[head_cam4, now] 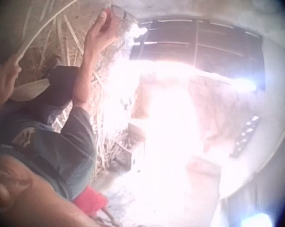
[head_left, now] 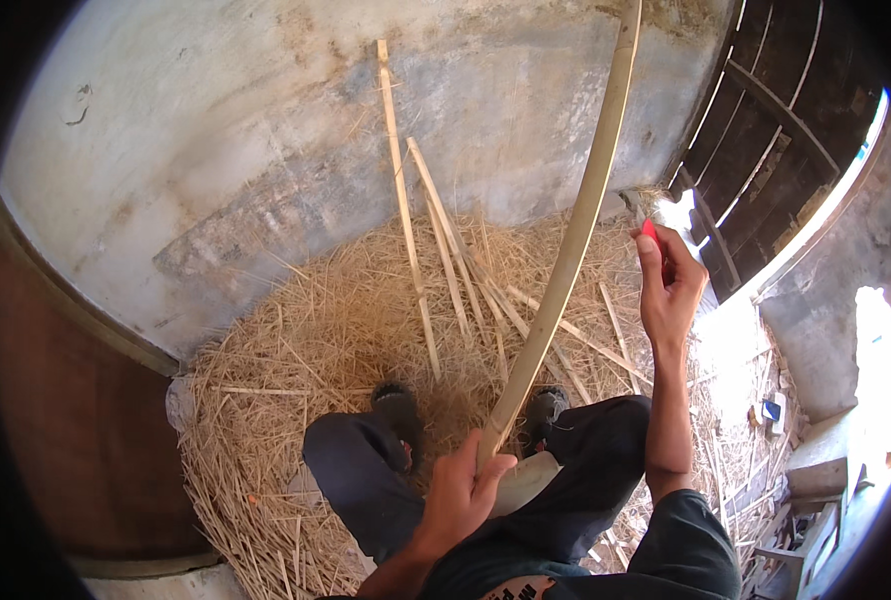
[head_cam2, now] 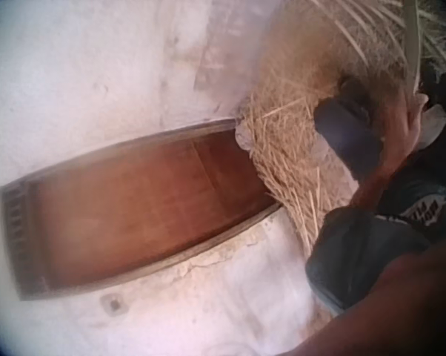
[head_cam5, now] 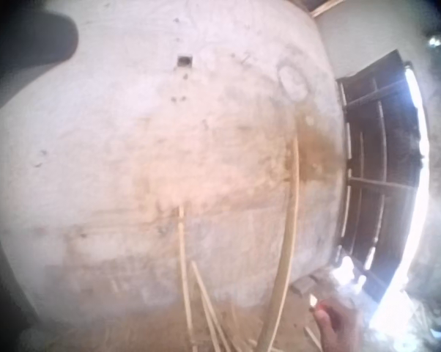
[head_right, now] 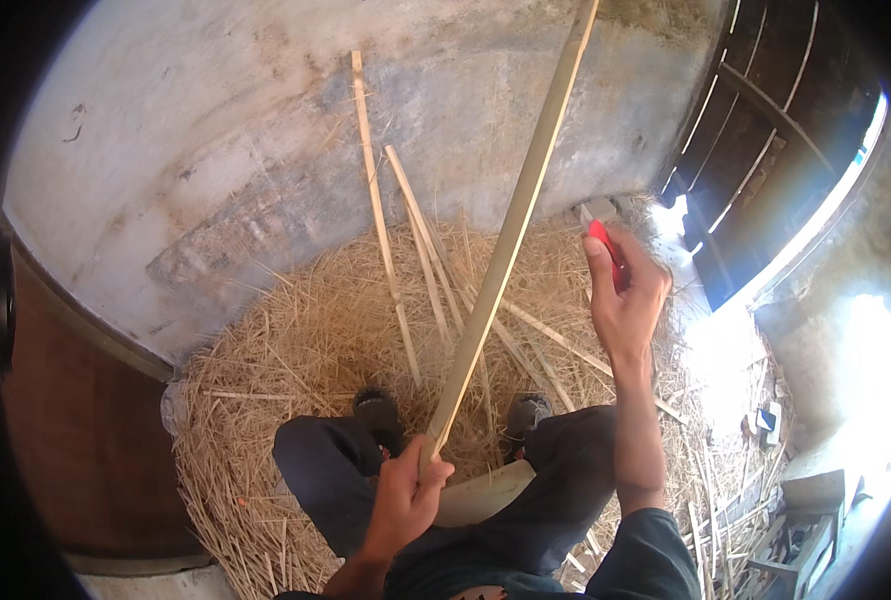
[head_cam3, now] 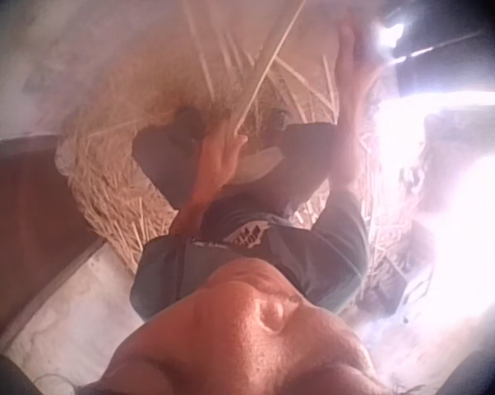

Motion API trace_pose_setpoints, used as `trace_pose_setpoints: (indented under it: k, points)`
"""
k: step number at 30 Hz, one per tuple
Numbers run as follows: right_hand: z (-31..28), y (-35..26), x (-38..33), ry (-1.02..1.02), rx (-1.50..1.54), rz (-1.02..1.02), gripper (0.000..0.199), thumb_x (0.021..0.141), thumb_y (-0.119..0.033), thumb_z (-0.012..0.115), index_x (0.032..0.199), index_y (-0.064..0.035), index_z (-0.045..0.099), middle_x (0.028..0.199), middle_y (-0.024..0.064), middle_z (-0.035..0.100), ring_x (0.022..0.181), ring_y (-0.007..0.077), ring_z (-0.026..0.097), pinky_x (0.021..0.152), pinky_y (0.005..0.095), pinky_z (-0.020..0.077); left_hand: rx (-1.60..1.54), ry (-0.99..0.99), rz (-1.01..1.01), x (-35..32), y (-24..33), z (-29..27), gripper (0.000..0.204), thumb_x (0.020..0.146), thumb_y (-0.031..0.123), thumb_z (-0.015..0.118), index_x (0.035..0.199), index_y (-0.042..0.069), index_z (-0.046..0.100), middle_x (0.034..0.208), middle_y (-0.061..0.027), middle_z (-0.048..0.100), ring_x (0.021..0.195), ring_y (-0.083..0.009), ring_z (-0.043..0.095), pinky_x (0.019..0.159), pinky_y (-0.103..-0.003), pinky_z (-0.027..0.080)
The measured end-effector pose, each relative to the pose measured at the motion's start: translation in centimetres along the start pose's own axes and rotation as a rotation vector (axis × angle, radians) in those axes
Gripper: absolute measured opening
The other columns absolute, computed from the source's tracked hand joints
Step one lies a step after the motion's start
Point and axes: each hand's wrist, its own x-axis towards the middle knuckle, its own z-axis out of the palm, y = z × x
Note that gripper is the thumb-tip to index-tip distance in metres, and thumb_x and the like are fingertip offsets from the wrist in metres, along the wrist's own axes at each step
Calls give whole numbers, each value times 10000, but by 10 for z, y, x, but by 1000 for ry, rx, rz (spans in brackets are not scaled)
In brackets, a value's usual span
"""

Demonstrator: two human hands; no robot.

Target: The person sits on a bed of straw and uses a red utility knife to shave thin strips off long bamboo poles. They hold the pole with one hand and scrape the blade along its length, repeating the motion to smooth the surface and remove the outer layer.

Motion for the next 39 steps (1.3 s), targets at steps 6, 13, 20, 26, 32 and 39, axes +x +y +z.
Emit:
trace_pose_setpoints:
  k: [6,13,20,26,32,39]
  points:
    - [11,-6,-43,-275,160,-163,229,971,-253,771,1041,-35,781,737,36,694,570,99,572,514,291,420,72,55,5,15,0,-11,291,1063,239,696,938,24,543,649,-38,505,579,-84,460,532,-295,404]
    - [17,-27,-61,-586,305,-632,244,839,-303,870,980,-125,780,741,3,651,556,195,610,516,328,471,-15,113,42,24,14,-13,346,991,228,785,902,31,515,652,-31,490,607,-78,451,546,-297,401]
    - [22,-42,-70,-593,284,-705,295,810,-343,882,994,-139,773,709,-8,584,565,194,597,520,327,473,-29,119,28,28,24,-13,289,949,135,796,912,22,532,657,-16,507,610,-75,450,554,-292,401]
    - [16,-43,-65,-602,244,-736,298,811,-343,879,1001,-137,781,701,-15,558,559,180,589,506,316,458,-3,112,79,29,15,-10,458,965,365,830,990,17,532,633,-44,491,565,-110,457,538,-323,422]
    - [18,-41,-67,-602,244,-754,306,799,-359,883,995,-144,787,708,-18,550,549,171,571,511,313,449,24,120,91,31,18,-8,463,966,369,827,1006,14,533,630,-46,488,561,-119,458,536,-326,420]
    - [15,-44,-68,-631,223,-752,308,807,-339,876,1017,-136,783,713,-16,563,562,174,591,526,317,467,36,108,76,32,21,-6,491,954,393,834,1027,8,539,634,-49,496,563,-131,483,544,-335,438]
